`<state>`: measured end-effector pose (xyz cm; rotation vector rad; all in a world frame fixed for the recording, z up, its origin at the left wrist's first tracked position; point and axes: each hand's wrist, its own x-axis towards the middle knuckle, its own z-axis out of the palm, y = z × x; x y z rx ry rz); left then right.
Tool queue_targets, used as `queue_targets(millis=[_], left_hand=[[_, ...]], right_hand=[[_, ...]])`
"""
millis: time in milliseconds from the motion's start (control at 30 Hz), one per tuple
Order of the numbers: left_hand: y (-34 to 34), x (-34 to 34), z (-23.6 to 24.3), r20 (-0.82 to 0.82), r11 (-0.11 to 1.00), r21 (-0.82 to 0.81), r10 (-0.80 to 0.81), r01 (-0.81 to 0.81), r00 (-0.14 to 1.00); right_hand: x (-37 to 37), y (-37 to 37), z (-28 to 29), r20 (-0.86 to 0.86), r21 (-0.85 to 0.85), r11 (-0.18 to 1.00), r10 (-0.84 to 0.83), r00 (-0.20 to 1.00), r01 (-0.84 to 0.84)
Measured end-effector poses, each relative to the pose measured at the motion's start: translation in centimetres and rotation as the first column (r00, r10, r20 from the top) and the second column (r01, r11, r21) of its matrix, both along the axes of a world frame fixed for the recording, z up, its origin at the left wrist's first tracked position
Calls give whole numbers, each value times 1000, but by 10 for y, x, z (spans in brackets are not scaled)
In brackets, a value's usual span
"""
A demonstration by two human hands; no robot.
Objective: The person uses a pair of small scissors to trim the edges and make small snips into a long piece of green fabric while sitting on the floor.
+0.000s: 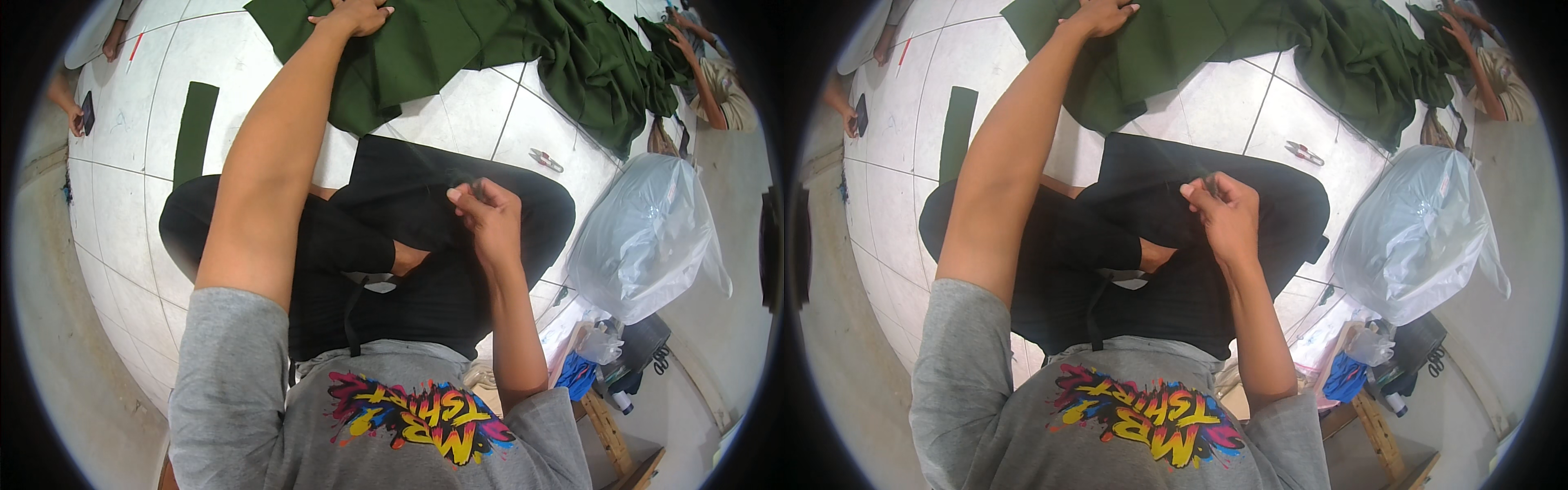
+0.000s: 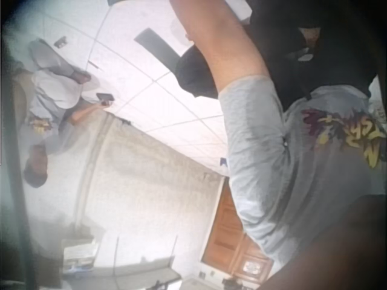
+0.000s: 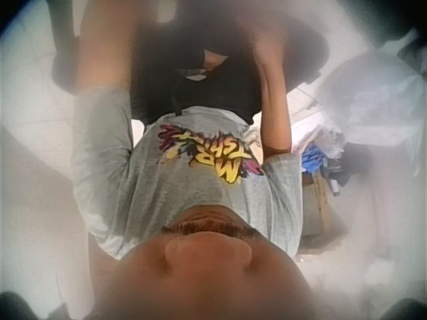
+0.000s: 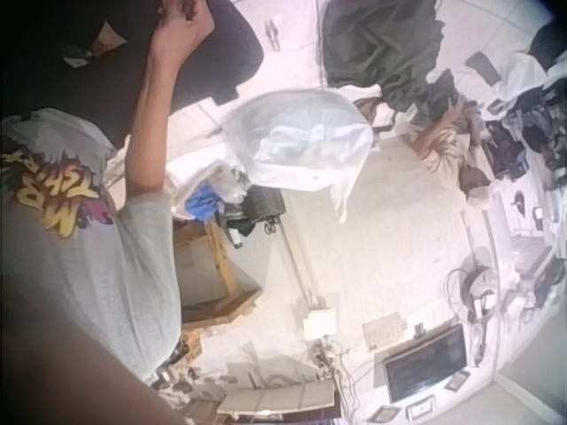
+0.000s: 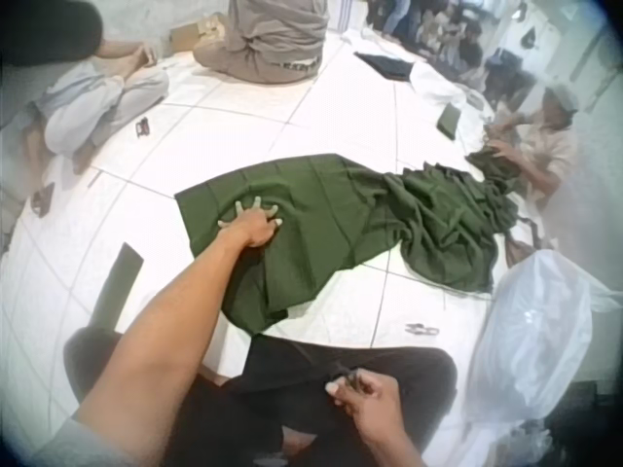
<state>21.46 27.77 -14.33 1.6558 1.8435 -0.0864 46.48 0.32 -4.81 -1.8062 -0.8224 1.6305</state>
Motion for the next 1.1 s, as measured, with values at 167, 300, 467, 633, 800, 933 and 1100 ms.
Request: queue_targets(millis=[167, 300, 467, 633, 800, 933, 1100], left_hand=[[0, -5, -1, -14, 1000, -2, -12, 12, 1000], [-7, -4, -4, 42, 994, 114, -1, -4, 999], [-38, -27, -4, -45, 915, 389, -101, 110, 994], [-115, -14, 25, -7, 960, -73, -270, 269, 963], [-157, 6, -4, -5, 991, 41, -124, 124, 992], [-166, 9, 21, 23, 999, 23, -37, 37, 999], [-176, 4, 48, 65, 999, -5, 32, -32, 997]], right_hand=[[2, 4, 5, 60, 50, 999, 7, 998, -10], [3, 19, -1, 306, 157, 982, 55, 950, -107], [11, 50, 15, 719, 147, 883, 214, 661, -446], [12, 88, 13, 834, 166, 882, 114, 540, -442], [11, 119, -7, 743, 389, 837, -39, 669, -383], [2, 127, -15, 684, 448, 820, -58, 727, -356], [-8, 119, -48, 339, 277, 928, 148, 929, -249]])
